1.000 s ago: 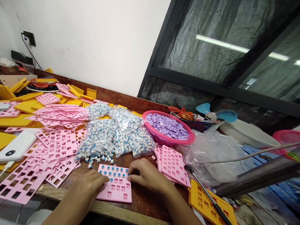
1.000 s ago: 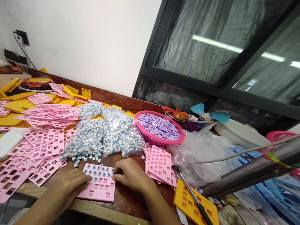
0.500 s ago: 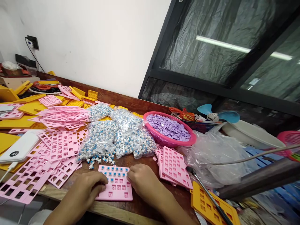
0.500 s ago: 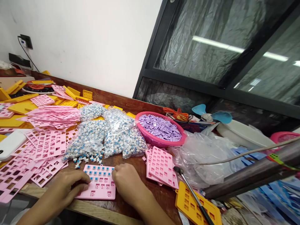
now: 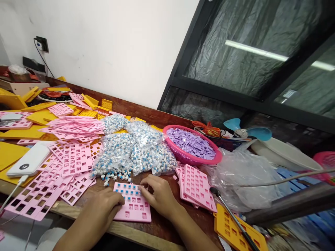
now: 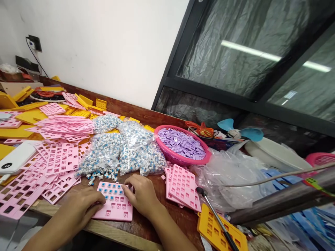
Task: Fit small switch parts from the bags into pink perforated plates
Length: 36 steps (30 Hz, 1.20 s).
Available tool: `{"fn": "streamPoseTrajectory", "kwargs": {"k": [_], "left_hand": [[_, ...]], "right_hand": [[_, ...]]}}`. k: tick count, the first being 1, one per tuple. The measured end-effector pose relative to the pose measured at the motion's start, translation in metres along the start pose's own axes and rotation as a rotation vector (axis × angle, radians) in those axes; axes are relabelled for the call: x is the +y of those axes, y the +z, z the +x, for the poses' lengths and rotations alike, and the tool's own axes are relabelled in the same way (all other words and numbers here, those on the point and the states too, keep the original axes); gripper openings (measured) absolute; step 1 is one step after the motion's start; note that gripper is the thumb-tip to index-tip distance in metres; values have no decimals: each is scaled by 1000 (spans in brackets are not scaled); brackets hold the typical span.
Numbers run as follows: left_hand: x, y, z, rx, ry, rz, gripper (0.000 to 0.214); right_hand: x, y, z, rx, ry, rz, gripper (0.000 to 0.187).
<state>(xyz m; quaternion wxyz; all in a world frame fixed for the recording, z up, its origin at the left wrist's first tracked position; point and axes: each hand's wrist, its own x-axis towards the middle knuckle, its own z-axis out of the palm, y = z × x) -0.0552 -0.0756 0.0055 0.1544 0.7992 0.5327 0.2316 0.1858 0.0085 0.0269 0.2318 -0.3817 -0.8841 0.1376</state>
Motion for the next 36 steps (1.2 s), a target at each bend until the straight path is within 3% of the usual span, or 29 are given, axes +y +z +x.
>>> {"fn": "streamPoseTrajectory", "kwargs": {"k": [4,10,14,21,27,32,36], "left_hand": [[6,14,-6,81,48,271,21],[29,49,-23,145,88,463,25],[40,56,-26,179,35,470,26],[30,40,-15,115,-9,359,22],[0,30,-3,160,-10,213,23],[-8,22,-4,172,-20,29,27],[-5,28,-9,183,-44,140,25]], "right_hand": [[-12,11,20,-36,-67,98,10],[-33,29,72,-241,-22,-179,11],[-36,33,85,-291,16,-249,9],[-38,28,89,-340,53,-277,25],[-44,30,91,-330,48,-289,14],[-37,11,75,-220,-34,57,20],[-29,-5,44,-182,-60,329,17]]}}
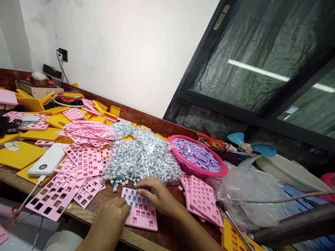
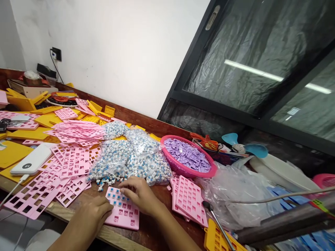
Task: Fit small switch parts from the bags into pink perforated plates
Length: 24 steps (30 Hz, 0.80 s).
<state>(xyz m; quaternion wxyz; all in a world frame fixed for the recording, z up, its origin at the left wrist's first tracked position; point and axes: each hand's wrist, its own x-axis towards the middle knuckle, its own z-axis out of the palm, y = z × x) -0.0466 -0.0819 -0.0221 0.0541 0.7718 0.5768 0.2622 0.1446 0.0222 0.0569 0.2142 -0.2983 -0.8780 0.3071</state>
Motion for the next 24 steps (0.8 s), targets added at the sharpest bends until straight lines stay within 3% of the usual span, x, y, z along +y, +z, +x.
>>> {"fn": "streamPoseTrajectory", "kwargs": {"k": [6,12,17,22,24], "left_hand": [[2,13,-1,-12,-22,26,30],[-3,-1,9,-151,37,-82,28],[-5,-12,11,-168,109,-114,27],[-4,1,3,-5,52,-54,22],[0,7,-1,6,63,20,21]], "right_hand": [[15,9,-36,98,149,324,22],[17,13,-47,51,224,465,32],[13,10,-50,89,152,253,24],[12,10,-50,70,84,1,17],[13,13,-51,68,74,-62,15]]}}
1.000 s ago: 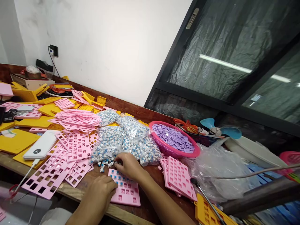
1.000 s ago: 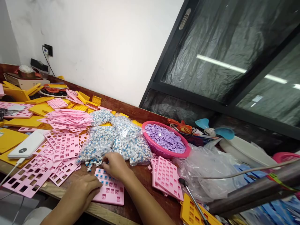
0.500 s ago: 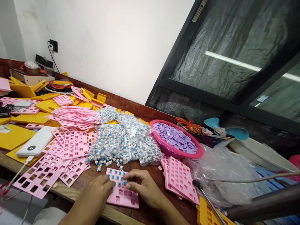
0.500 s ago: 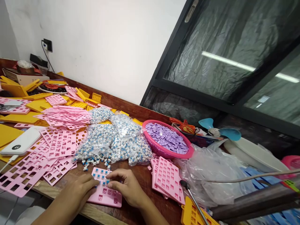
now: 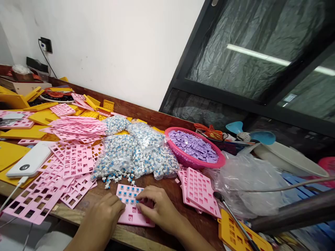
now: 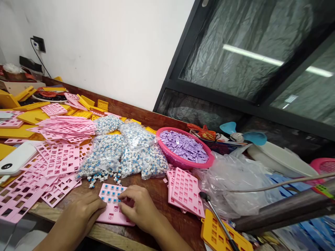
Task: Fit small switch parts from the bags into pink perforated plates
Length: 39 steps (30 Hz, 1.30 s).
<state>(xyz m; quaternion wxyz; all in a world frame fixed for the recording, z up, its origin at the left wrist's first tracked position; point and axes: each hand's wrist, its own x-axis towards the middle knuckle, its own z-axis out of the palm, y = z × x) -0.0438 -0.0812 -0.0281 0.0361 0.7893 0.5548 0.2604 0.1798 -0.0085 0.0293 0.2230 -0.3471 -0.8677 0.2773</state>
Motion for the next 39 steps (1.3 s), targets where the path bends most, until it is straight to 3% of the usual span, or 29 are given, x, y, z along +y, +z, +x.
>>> {"fn": "streamPoseTrajectory", "kwargs": {"k": [7,17,21,26,29,31,35,39], "left_hand": [[33,-3,-9,-32,23,292,22],[40,-1,-10,-19,30,226,17],[26,-15,-4,-7,-10,85,21],[-14,-43,3,138,-141,-94,25],[-31,-43,5,87,-205,-83,26],[-38,-38,5,25,-241,-63,25],[-44,-28,6,-1,-294,-45,23],[-44,-27,11,-7,-321,-45,21]], "right_hand": [[0,2,-4,-13,-9,-67,11],[0,5,-3,-15,-6,-151,10],[6,13,-5,15,-88,-321,10],[3,26,-17,28,-227,-619,17],[-8,28,-25,21,-239,-691,17],[-14,22,-24,7,-197,-613,17],[-15,4,4,44,-55,-336,15],[-9,1,50,-6,52,-372,10]]}}
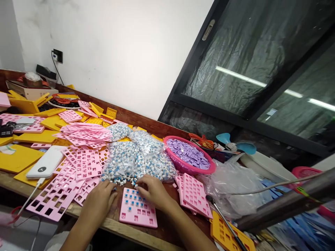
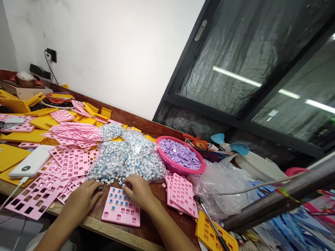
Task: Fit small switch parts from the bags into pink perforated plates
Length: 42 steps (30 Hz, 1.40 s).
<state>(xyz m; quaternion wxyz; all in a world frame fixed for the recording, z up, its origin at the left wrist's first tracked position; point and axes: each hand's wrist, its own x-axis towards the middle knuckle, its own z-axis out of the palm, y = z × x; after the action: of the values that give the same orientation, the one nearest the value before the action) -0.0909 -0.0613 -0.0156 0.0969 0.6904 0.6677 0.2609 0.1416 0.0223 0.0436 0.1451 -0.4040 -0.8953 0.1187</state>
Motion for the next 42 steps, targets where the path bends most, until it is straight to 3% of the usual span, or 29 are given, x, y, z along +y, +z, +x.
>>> {"fn": "streamPoseTrajectory", "kwargs": {"k": [5,9,13,17,22,26,34,42], "left_hand": [[0,1,2,-4,-58,-65,23],[-8,-1,0,39,-19,-327,30],[-11,-18,-5,-73,167,-625,33],[-7,-34,-10,-150,204,-730,23],[3,-36,-14,-215,207,-677,17],[11,-34,-18,-255,221,-530,16],[17,-18,-21,-284,331,-357,19],[27,-19,-23,-321,291,-348,20]], "right_hand": [[-4,16,34,-85,70,-132,7],[-10,20,39,-102,50,-139,9],[-14,5,28,-85,18,-71,10],[-9,-15,-10,-9,-40,113,9],[3,-9,-73,2,-22,52,16],[1,5,-98,35,-9,46,22],[-4,16,-100,168,90,180,18],[1,32,-87,293,153,305,17]]}}
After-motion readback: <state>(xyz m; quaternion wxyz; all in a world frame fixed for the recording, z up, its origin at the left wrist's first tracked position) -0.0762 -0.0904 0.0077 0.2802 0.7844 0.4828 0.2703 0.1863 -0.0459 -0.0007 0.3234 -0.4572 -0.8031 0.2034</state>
